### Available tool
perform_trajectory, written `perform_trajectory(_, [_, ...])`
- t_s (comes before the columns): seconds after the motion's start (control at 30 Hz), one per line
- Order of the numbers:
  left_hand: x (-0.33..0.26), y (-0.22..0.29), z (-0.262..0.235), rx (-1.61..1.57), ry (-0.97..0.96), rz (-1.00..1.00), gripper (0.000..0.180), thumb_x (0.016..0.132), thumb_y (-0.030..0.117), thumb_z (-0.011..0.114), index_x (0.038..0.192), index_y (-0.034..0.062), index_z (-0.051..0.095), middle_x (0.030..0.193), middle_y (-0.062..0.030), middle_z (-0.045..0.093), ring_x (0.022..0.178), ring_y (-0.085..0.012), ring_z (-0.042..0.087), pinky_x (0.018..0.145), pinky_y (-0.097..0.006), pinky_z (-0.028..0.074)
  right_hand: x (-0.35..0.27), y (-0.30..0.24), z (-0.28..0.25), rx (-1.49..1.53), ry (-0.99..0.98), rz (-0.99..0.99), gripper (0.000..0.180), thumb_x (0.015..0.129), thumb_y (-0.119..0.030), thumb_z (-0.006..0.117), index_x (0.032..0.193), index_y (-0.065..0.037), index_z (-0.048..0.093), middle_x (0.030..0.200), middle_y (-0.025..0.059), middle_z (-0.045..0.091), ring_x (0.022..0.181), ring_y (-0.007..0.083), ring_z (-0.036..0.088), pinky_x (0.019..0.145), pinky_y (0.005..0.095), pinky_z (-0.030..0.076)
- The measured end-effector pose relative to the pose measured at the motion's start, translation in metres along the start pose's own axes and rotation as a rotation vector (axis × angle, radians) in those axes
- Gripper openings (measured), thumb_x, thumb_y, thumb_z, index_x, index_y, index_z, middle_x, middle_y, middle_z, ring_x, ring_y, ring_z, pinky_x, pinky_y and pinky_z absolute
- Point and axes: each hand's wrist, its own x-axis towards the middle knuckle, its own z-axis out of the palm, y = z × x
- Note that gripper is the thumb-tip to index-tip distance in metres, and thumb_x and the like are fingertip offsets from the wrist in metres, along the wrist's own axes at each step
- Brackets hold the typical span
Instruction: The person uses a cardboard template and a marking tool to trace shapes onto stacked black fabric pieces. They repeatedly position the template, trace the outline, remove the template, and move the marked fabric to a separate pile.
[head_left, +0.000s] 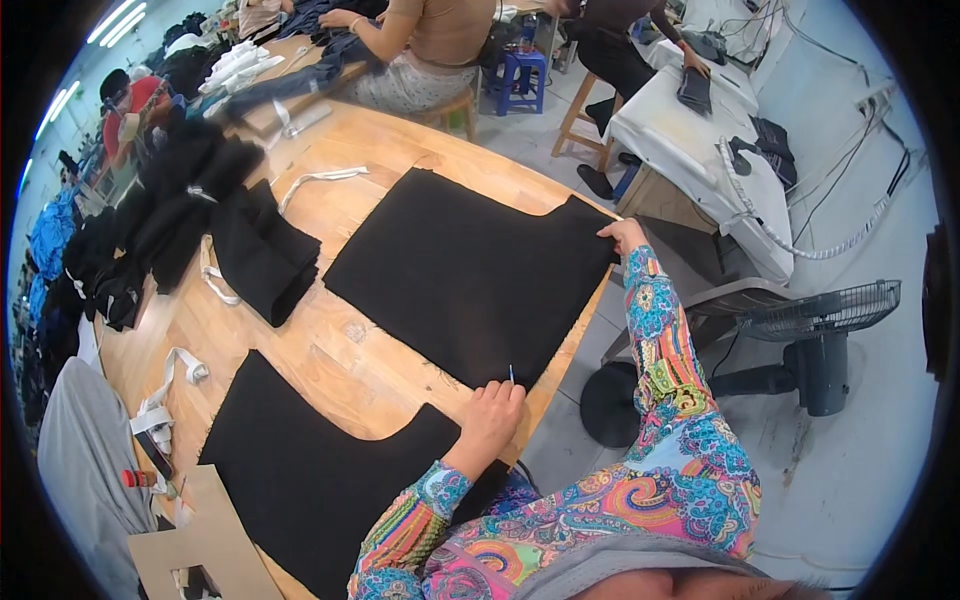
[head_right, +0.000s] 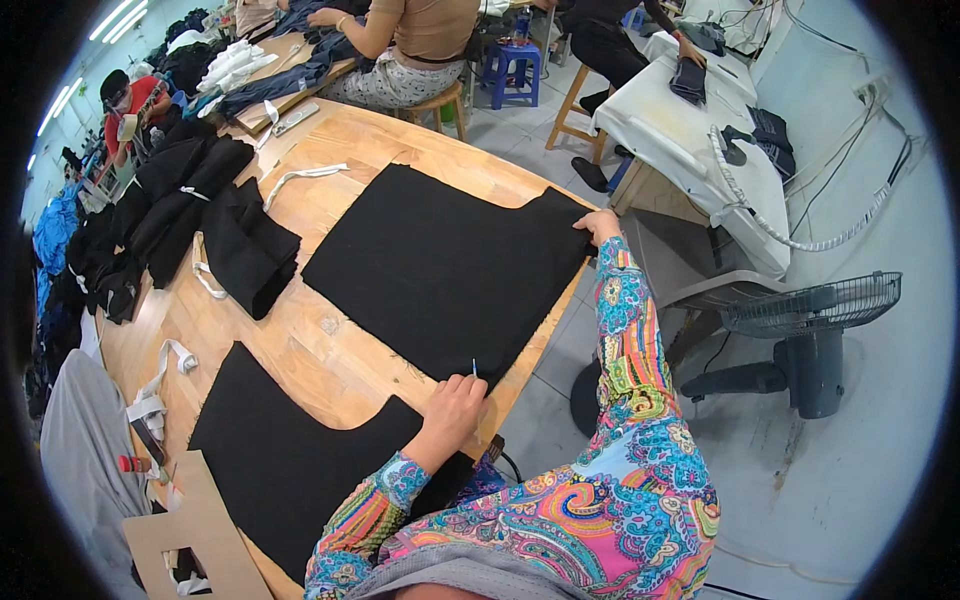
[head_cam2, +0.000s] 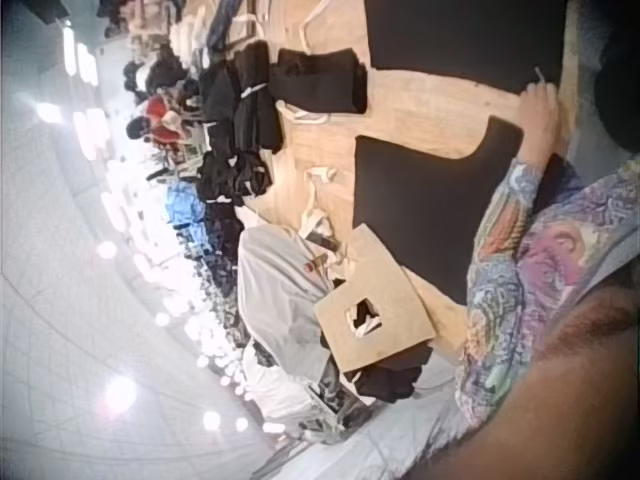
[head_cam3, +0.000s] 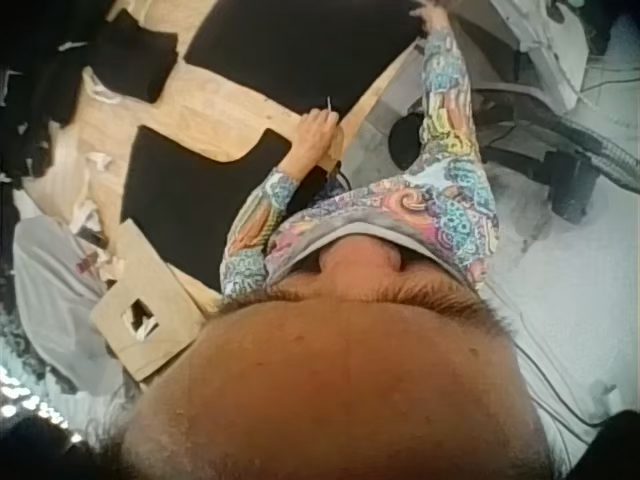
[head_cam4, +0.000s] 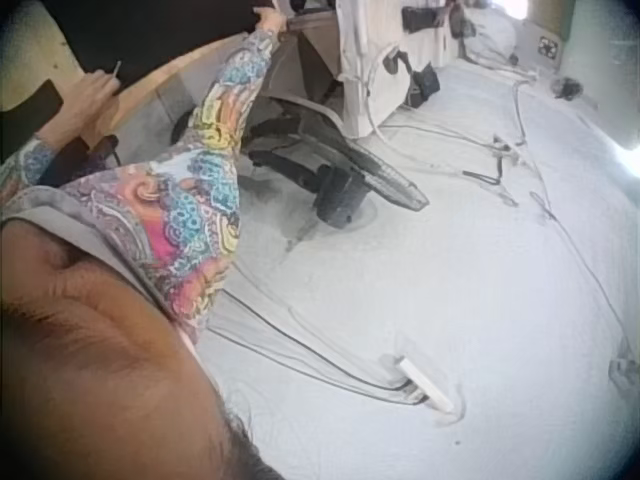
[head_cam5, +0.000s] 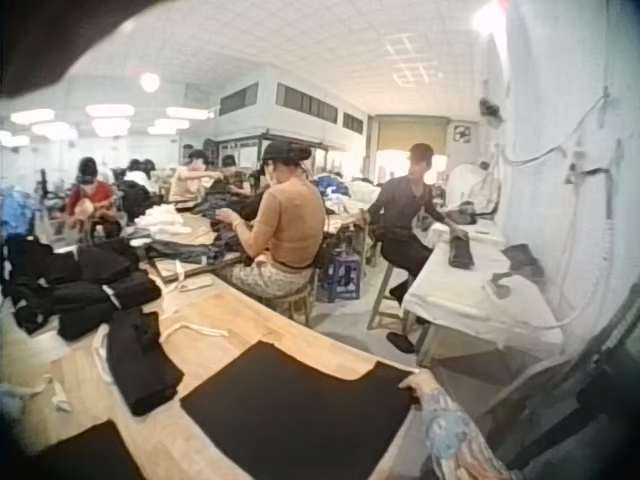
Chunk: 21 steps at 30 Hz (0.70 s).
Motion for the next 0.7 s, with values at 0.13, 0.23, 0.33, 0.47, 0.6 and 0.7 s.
perform_trajectory(0.13, [0.013,0.021,0.008,-0.093,0.086,0.113,0.007,0.075,0.011,0.057,0.078,0.0107,0.051,0.079,-0.0028,0.056,0.079,-0.0187,0.055,0.067,-0.032,0.043,0.080,0.046,-0.065,0.072,-0.036,-0.190,0.025,0.069,-0.007,0.074,0.088,0.006,0.064,0.081,0.0155,0.063,0.072,0.0258,0.061,0.063,0.0410,0.050])
perform_trajectory(0.23, [-0.008,0.014,0.008,-0.031,0.054,0.002,0.007,0.076,0.011,0.057,0.080,0.0100,0.051,0.082,-0.0039,0.057,0.080,-0.0190,0.055,0.068,-0.032,0.043,0.024,-0.005,0.002,0.581,-0.227,-0.125,0.031,0.069,0.006,0.066,0.100,0.007,0.062,0.087,0.0167,0.064,0.083,0.0319,0.063,0.073,0.0414,0.051])
perform_trajectory(0.33, [-0.010,0.005,0.002,-0.010,0.043,0.000,0.007,0.076,0.011,0.057,0.081,0.0093,0.052,0.085,-0.0050,0.057,0.081,-0.0194,0.055,0.070,-0.032,0.044,-0.028,-0.031,-0.001,0.856,-0.171,-0.105,0.031,0.069,0.014,0.062,0.100,0.010,0.059,0.090,0.0176,0.064,0.091,0.0335,0.062,0.082,0.0391,0.050])
perform_trajectory(0.47, [-0.004,0.004,-0.002,-0.022,0.016,0.035,0.007,0.076,0.011,0.056,0.082,0.0091,0.052,0.086,-0.0057,0.057,0.083,-0.0197,0.055,0.071,-0.033,0.044,0.000,-0.003,-0.024,0.685,-0.316,0.124,0.030,0.072,0.009,0.064,0.101,0.009,0.059,0.101,0.0205,0.065,0.095,0.0318,0.062,0.086,0.0392,0.049])
perform_trajectory(0.6, [-0.006,0.002,0.000,-0.018,0.061,0.038,0.007,0.076,0.011,0.056,0.082,0.0091,0.052,0.087,-0.0058,0.057,0.084,-0.0198,0.054,0.071,-0.033,0.044,0.010,0.012,-0.016,0.381,-0.275,0.012,0.037,0.070,-0.004,0.072,0.100,0.012,0.058,0.106,0.0216,0.063,0.091,0.0328,0.062,0.081,0.0409,0.048])
perform_trajectory(0.7, [-0.007,0.000,0.001,-0.011,0.053,0.038,0.008,0.076,0.011,0.056,0.082,0.0091,0.052,0.087,-0.0057,0.057,0.083,-0.0198,0.054,0.071,-0.033,0.043,-0.018,0.000,-0.017,0.117,-0.166,-0.059,0.041,0.069,-0.007,0.073,0.103,0.012,0.059,0.106,0.0211,0.063,0.088,0.0325,0.063,0.077,0.0424,0.050])
